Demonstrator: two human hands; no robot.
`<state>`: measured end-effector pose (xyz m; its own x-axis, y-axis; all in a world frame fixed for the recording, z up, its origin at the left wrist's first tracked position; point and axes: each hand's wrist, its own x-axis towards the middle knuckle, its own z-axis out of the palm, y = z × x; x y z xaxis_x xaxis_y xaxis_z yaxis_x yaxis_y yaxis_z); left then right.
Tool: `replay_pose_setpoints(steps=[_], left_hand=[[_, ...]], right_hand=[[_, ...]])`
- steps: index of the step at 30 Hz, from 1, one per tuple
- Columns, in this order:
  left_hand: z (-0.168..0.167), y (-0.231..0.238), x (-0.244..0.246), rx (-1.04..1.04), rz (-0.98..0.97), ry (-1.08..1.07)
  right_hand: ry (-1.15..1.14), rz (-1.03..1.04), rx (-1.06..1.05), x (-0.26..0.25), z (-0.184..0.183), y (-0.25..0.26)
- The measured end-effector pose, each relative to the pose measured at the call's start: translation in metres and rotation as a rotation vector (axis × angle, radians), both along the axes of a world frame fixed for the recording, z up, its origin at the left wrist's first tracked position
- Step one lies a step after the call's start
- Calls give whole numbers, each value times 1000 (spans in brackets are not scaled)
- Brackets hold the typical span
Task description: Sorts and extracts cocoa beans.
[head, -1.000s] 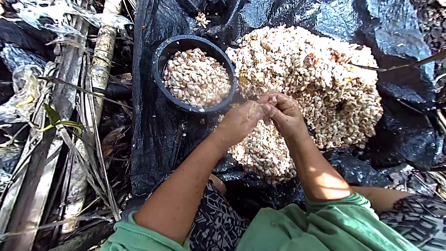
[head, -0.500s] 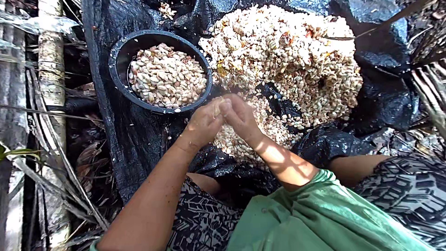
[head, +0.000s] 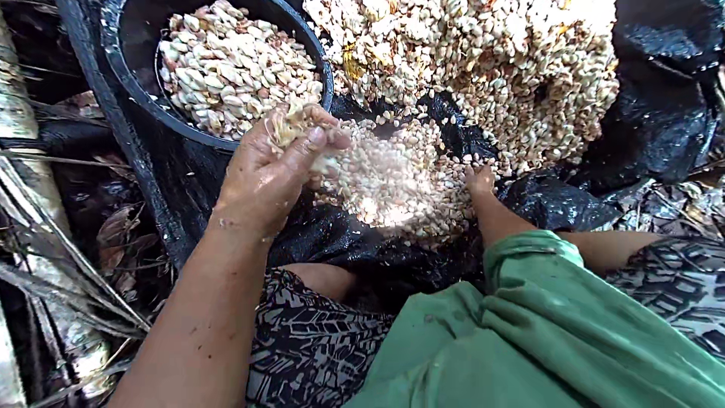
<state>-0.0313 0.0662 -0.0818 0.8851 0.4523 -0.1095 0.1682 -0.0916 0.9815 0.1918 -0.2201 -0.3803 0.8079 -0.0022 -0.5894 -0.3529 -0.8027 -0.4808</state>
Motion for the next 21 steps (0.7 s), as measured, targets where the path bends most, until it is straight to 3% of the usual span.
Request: replay_pose_setpoints(steps=[2, 5, 8, 11, 17, 21], left_hand=[[-2, -4, 7, -9, 112, -24], [-3, -4, 18, -18, 205, 33], [-6, -7, 31, -32, 211, 39], [-4, -11, 32, -1, 252, 15], [0, -14, 21, 29, 294, -80], [4, -16, 17, 90, 289, -160]], right_hand=[[125, 5, -117, -35, -5, 14], [201, 152, -43, -62, 2, 61], [169, 342, 173, -54, 22, 85], [81, 330, 337, -41, 21, 103], [-104, 96, 162, 19, 8, 53], [-139, -105, -62, 41, -25, 7]])
